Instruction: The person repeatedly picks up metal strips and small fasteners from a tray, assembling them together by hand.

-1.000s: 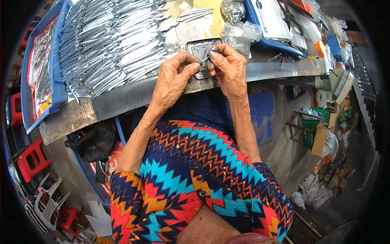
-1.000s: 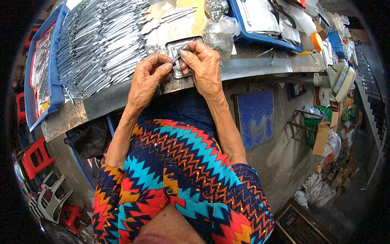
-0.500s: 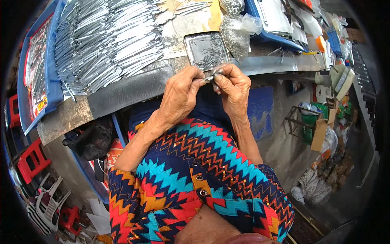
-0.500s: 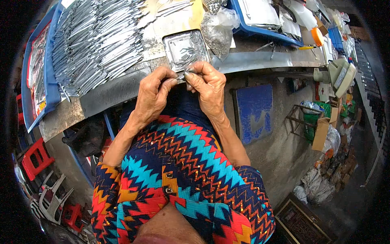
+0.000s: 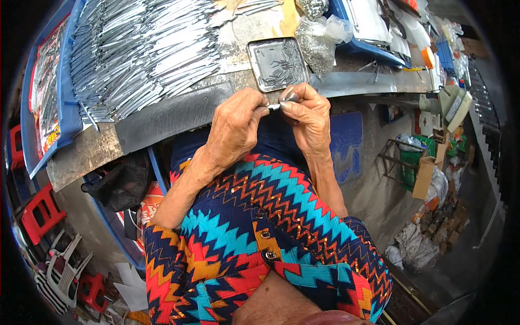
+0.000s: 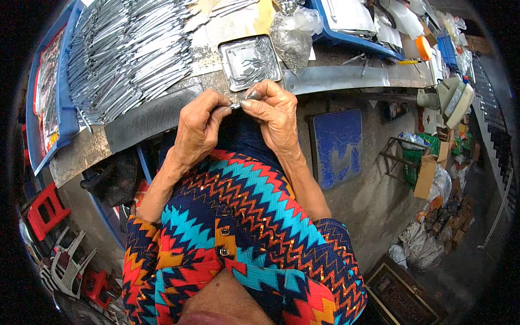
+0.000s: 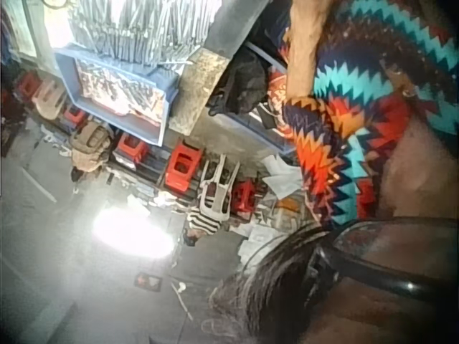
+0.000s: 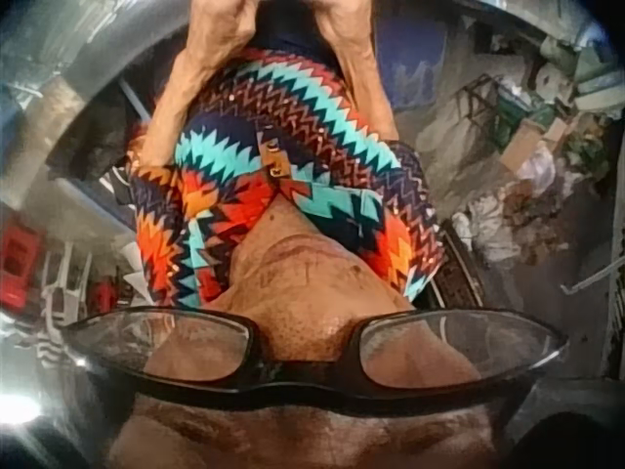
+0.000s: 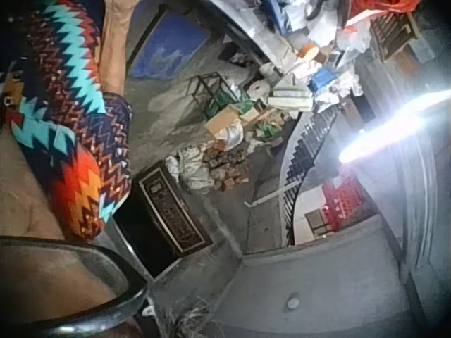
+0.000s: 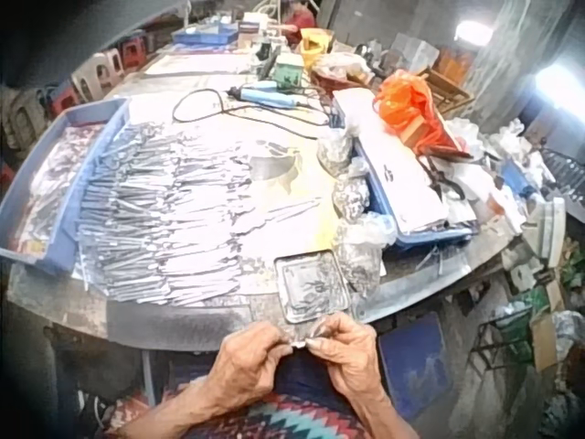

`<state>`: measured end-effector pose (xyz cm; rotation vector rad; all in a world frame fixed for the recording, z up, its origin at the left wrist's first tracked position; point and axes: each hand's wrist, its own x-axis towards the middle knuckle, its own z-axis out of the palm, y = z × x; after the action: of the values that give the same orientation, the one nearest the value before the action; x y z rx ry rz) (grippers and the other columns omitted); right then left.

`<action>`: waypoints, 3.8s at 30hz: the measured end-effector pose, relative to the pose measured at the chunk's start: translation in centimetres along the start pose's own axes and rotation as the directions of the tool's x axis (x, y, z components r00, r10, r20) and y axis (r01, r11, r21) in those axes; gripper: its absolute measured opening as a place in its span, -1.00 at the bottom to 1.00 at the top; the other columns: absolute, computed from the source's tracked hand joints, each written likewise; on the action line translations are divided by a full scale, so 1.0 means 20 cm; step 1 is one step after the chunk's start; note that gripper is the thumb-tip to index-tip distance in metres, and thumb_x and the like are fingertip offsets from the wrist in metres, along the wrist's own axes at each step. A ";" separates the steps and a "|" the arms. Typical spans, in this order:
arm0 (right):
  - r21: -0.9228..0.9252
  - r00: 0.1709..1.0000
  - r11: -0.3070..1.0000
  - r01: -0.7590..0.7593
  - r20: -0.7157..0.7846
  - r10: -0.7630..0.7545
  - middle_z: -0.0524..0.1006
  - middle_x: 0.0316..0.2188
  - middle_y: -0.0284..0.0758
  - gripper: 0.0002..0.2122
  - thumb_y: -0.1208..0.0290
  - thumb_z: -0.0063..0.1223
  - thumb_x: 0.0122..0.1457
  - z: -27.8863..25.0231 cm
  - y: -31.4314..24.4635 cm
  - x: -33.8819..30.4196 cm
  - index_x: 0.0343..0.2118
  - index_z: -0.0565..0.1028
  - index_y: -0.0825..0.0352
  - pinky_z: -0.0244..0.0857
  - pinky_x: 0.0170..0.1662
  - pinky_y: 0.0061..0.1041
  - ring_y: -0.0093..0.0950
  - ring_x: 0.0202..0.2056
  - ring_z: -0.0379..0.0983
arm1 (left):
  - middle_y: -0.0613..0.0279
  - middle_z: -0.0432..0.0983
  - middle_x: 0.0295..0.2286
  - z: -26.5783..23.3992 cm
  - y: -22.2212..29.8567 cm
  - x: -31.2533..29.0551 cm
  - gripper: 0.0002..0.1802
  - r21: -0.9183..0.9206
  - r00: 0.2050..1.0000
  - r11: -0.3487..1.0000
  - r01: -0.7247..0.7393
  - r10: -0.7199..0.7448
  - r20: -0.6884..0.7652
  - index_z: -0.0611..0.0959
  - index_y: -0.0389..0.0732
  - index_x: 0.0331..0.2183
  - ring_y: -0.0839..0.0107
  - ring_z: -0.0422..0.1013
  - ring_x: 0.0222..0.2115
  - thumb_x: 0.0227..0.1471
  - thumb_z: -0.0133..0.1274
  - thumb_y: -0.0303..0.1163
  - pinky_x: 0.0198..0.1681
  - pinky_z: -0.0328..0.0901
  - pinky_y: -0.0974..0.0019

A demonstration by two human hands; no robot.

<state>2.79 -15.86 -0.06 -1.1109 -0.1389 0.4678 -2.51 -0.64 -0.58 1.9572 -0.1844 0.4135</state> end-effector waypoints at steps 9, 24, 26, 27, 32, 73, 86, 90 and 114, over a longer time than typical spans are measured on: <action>-0.825 0.979 0.539 0.168 0.075 -0.191 0.38 -0.63 -0.34 -0.92 0.54 0.01 0.01 -0.01 -0.01 0.17 -0.46 0.40 0.43 0.21 -0.51 -0.56 -0.56 -0.61 0.32 | 0.05 0.40 -0.53 -0.24 -0.09 0.14 -0.90 0.257 0.989 0.966 0.034 0.005 -0.148 0.48 -0.28 -0.46 0.07 0.37 -0.48 -0.16 -0.02 -0.63 -0.41 0.26 0.21; -0.845 0.847 -0.148 0.514 0.527 -0.066 0.34 -0.53 -0.14 -0.89 0.63 -0.05 -0.13 0.02 -0.01 0.28 -0.49 0.30 0.40 0.26 -0.49 -0.28 -0.15 -0.52 0.37 | 0.27 0.40 -0.47 -0.48 -0.40 0.31 -0.76 0.842 0.986 0.539 0.032 0.123 -0.116 0.54 -0.08 -0.38 0.25 0.34 -0.37 -0.22 0.02 -0.56 -0.27 0.19 0.21; -0.795 0.821 -0.236 0.559 0.571 0.019 0.35 -0.56 -0.10 -0.88 0.62 -0.05 -0.20 0.04 -0.02 0.30 -0.53 0.30 0.44 0.29 -0.54 -0.28 -0.16 -0.56 0.40 | 0.26 0.38 -0.45 -0.48 -0.40 0.31 -0.75 0.851 0.988 0.524 0.039 0.106 -0.111 0.53 -0.10 -0.40 0.24 0.32 -0.36 -0.27 0.03 -0.57 -0.26 0.17 0.21; -0.796 0.821 -0.240 0.556 0.571 0.011 0.35 -0.56 -0.10 -0.88 0.62 -0.05 -0.20 0.05 -0.03 0.30 -0.53 0.30 0.44 0.29 -0.54 -0.28 -0.16 -0.56 0.40 | 0.26 0.38 -0.45 -0.48 -0.40 0.32 -0.75 0.852 0.987 0.523 0.033 0.115 -0.108 0.53 -0.10 -0.40 0.24 0.32 -0.36 -0.27 0.03 -0.57 -0.26 0.17 0.21; -0.750 0.795 -0.277 0.601 0.595 0.115 0.36 -0.59 -0.08 -0.87 0.59 -0.01 -0.24 0.08 -0.07 0.32 -0.57 0.31 0.46 0.27 -0.59 -0.27 -0.17 -0.58 0.41 | 0.21 0.38 -0.45 -0.43 -0.35 0.38 -0.74 0.822 0.987 0.570 -0.017 0.143 -0.078 0.52 -0.17 -0.41 0.22 0.32 -0.35 -0.30 0.00 -0.62 -0.27 0.19 0.20; -0.296 0.989 0.950 0.098 -0.076 -0.126 0.39 -0.67 -0.41 -0.88 0.54 0.00 0.05 -0.03 -0.11 0.27 -0.38 0.37 0.48 0.14 -0.64 -0.75 -0.72 -0.67 0.27 | 0.29 0.41 -0.52 -0.04 -0.14 0.41 -0.77 -0.672 0.888 0.595 0.440 -0.401 0.226 0.47 -0.35 -0.26 0.60 0.28 -0.53 -0.03 -0.08 -0.49 -0.42 0.20 0.58; 0.065 0.989 0.987 0.145 0.005 -0.145 0.39 -0.59 -0.35 -0.89 0.52 -0.03 0.11 0.08 -0.12 0.25 -0.36 0.36 0.47 0.17 -0.55 -0.73 -0.66 -0.59 0.28 | 0.31 0.44 -0.54 0.00 -0.07 0.19 -0.78 -0.700 0.894 0.566 0.434 -0.367 0.258 0.48 -0.31 -0.31 0.66 0.25 -0.56 0.03 -0.01 -0.36 -0.46 0.14 0.61; 0.107 0.991 0.988 0.113 0.063 -0.121 0.42 -0.49 -0.34 -0.88 0.55 -0.02 0.09 0.07 -0.10 0.24 -0.33 0.36 0.45 0.18 -0.53 -0.69 -0.63 -0.53 0.30 | 0.30 0.45 -0.55 0.00 -0.09 0.18 -0.77 -0.702 0.893 0.567 0.431 -0.380 0.241 0.49 -0.33 -0.31 0.67 0.27 -0.56 0.02 0.00 -0.37 -0.48 0.15 0.61; -0.353 0.996 0.932 0.089 0.014 -0.089 0.40 -0.66 -0.45 -0.90 0.50 0.04 0.04 -0.04 -0.07 0.14 -0.45 0.44 0.43 0.13 -0.58 -0.75 -0.74 -0.63 0.25 | 0.36 0.41 -0.55 0.00 0.02 0.10 -0.88 -0.211 0.927 0.903 0.375 -0.359 0.112 0.50 -0.33 -0.33 0.63 0.32 -0.49 0.01 -0.05 -0.55 -0.38 0.25 0.53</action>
<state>6.02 -15.90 0.49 -1.4517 -0.2787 0.3674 -0.85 -0.58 0.43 1.7290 0.0920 0.0688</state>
